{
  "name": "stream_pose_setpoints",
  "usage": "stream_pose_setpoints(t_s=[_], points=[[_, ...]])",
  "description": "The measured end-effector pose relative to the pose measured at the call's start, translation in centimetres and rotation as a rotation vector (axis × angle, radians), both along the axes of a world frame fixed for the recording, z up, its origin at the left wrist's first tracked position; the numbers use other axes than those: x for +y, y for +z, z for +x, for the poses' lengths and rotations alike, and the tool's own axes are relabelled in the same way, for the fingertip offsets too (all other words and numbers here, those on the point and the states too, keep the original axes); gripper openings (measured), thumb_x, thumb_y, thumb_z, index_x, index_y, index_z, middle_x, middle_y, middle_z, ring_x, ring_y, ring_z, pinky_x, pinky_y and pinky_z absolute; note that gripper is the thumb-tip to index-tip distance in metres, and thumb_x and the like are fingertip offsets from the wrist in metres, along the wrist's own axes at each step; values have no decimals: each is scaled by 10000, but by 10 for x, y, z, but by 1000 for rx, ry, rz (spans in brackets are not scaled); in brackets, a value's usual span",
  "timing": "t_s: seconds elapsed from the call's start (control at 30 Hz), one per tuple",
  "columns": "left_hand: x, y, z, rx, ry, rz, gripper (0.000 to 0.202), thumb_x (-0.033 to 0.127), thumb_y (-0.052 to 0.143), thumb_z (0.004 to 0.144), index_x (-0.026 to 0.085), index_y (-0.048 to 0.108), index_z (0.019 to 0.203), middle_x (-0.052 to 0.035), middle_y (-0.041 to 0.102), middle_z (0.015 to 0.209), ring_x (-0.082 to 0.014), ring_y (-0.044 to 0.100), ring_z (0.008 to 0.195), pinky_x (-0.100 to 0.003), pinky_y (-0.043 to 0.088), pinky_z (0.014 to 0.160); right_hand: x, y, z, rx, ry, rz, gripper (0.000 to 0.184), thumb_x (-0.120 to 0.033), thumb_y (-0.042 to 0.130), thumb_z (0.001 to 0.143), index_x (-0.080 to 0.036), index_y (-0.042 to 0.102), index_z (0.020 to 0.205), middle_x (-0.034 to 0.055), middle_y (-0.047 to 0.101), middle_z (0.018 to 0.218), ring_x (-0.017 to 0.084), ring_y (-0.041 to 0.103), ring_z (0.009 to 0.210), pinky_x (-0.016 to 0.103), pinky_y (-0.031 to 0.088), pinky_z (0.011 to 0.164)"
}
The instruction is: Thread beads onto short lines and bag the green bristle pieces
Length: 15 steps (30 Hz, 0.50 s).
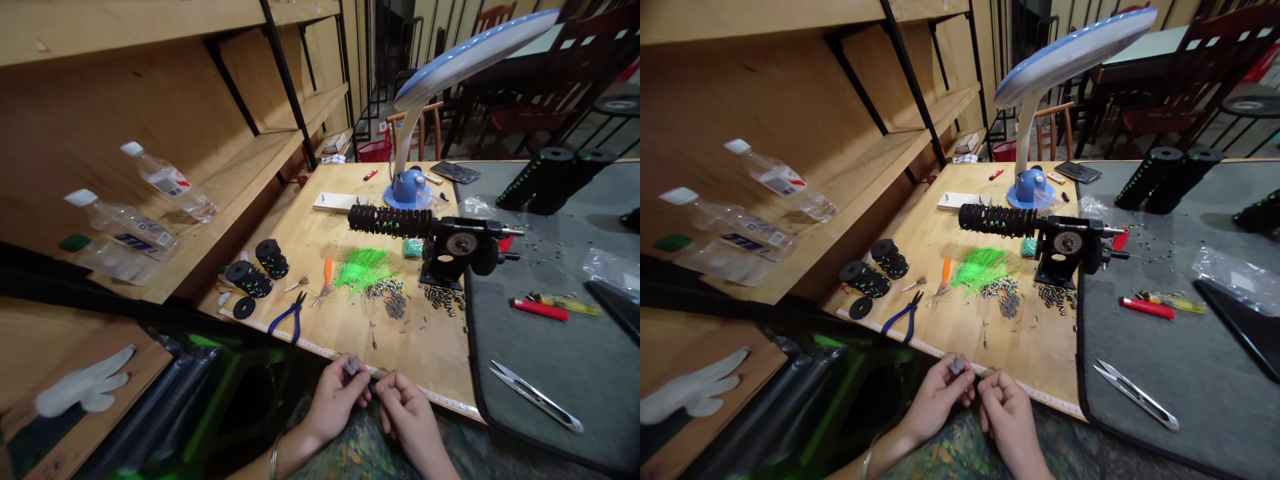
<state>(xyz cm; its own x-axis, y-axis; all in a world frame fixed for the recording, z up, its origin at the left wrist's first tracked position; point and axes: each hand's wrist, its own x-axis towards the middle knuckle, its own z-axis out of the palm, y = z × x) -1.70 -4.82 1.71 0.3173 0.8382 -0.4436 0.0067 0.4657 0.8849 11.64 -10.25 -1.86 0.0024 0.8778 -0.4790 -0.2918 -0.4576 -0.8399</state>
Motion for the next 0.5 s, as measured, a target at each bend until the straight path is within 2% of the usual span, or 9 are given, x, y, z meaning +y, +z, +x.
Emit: stream_pose_setpoints(t_s=[0.3, 0.5], points=[[-3, -4, 0, 84, 1, 112, 484, 626, 705, 743, 166, 559, 786, 22, 565, 663, -111, 573, 601, -208, 472, 552, 0, -6, 0, 27, 2, -25, 553, -744, 606, 735, -203, 491, 754, -84, 461, 384, 54, 285, 326, 179, 208, 367], [-5, -10, -3, 143, -25, 193, 394, 556, 657, 822, 175, 560, 807, 13, 572, 663, -125, 566, 605, -221, 468, 574, -1, -6, 0, 29, -4, -47, 519, -706, 623, 740, -201, 503, 756, -74, 479, 379, 54, 288, 318, 178, 198, 362]])
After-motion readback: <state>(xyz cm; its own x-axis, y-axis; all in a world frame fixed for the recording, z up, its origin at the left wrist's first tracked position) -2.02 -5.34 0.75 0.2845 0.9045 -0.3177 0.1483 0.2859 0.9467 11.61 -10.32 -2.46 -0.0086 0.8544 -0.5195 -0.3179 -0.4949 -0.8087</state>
